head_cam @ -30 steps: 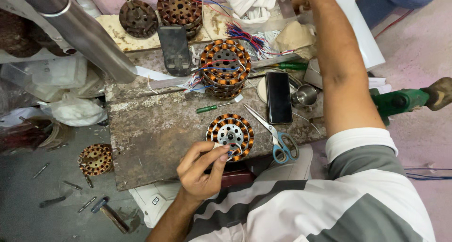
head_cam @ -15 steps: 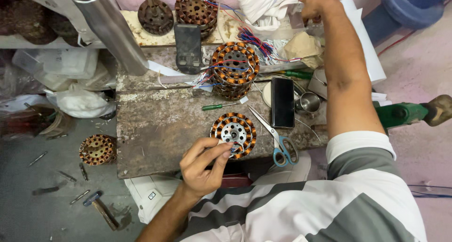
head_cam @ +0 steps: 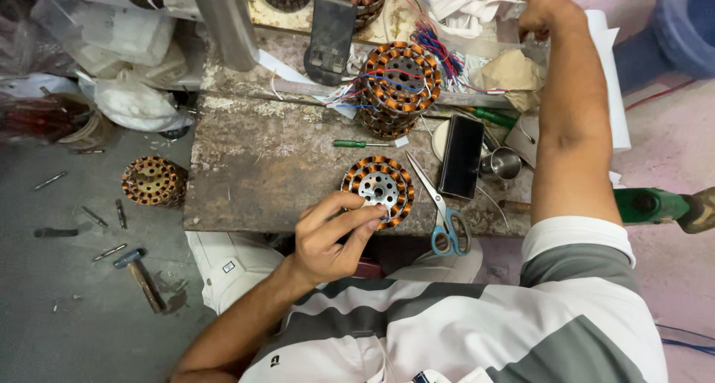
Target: The person winds copper wire around a motor stator, using scissors to cut the wire and tape to secure the connections. They repeatedly insert wires into slots, twist them, and wrap tape around the stator to hold the wiring in place.
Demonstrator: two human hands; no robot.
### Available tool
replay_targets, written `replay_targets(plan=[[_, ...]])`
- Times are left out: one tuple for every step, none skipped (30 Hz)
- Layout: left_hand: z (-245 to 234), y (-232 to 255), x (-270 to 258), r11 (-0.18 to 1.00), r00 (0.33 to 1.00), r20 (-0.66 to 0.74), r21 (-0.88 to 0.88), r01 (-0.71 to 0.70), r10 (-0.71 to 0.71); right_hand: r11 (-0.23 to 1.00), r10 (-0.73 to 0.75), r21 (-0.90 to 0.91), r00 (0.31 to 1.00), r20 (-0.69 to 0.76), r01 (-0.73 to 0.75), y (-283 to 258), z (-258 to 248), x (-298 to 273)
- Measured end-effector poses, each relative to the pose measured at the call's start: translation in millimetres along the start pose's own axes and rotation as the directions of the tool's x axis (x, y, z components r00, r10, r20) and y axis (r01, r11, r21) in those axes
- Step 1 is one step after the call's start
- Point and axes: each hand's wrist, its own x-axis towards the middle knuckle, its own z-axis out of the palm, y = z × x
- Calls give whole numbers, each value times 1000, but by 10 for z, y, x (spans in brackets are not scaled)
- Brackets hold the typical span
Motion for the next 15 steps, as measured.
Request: replay_targets(plan=[[2,5,-13,1000,1000,0,2,7,-7,999,-4,38,1000,-14,5,38,7,8],[-4,7,-21,1000,1000,3,4,13,-13,1000,12,-20,1000,-10,-12,58,8,22],[-5,12,-27,1000,1000,2,8,12,-12,997,28,-78,1000,-7,-28,63,4,38],[-11,15,-27,1000,1000,1,13,9,-9,990,43,-134,999,-7,-44,66,13,49],[-19,22,-30,1000,1000,0,17,7,-7,995,55,-79,998,-38,-58,71,39,51],[-24,31,-36,1000,1000,-1,16,9,-9,996,74,-42,995,-68,-77,89,47,42],[-31,39,-43,1000,1000,-1,15,12,-12,997,76,-20,993,-88,-78,106,59,28],[-32,45,-49,1000,1000,-1,11,13,-13,996,86,0,990,-111,-87,138,66,-5],[-31,47,-51,1000,1000,-2,2,11,-11,996,88,7,988,-128,-87,180,50,-42],[-28,40,-48,1000,1000,-2,-10,8,-8,996,90,12,986,-138,-89,223,55,-91],[-25,30,-44,1000,1000,-1,-22,4,-4,996,92,18,984,-154,-90,265,25,-137],[-24,25,-46,1000,1000,7,-28,8,-8,995,101,20,981,-167,-99,352,-1,-225],[-29,18,-47,999,1000,16,-34,12,-12,995,101,23,978,-180,-98,397,-34,-296],[-28,12,-52,999,1000,24,-41,17,-16,995,99,23,976,-195,-96,420,-66,-372],[-27,8,-57,999,1000,25,-46,9,-8,995,95,26,972,-213,-91,426,-131,-455]])
